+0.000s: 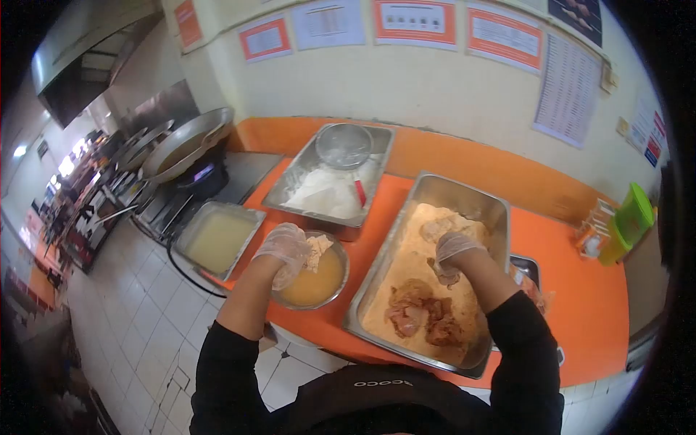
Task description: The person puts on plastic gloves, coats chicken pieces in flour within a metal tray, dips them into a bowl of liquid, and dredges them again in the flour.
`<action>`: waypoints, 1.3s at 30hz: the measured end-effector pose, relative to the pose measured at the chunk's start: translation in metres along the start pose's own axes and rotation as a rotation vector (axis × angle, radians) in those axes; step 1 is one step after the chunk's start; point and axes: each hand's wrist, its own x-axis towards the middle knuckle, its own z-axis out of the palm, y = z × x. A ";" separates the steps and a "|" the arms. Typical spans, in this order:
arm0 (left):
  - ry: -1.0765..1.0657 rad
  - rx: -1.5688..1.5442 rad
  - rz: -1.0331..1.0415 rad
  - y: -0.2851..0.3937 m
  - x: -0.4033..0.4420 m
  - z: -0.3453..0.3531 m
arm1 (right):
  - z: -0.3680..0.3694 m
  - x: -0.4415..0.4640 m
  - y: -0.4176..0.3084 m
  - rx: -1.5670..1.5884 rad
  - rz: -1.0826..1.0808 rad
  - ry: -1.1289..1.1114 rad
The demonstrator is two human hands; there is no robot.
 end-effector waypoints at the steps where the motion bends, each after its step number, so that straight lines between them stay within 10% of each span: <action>1: -0.014 -0.076 -0.058 -0.006 -0.004 0.016 | -0.011 -0.001 -0.008 -0.017 -0.031 0.041; 16: -0.022 -0.607 -0.265 -0.024 0.006 0.173 | -0.011 0.105 -0.213 -0.081 -0.520 0.433; 39: -0.081 -0.649 -0.202 -0.038 0.019 0.161 | -0.028 0.086 -0.253 0.184 -0.384 -0.004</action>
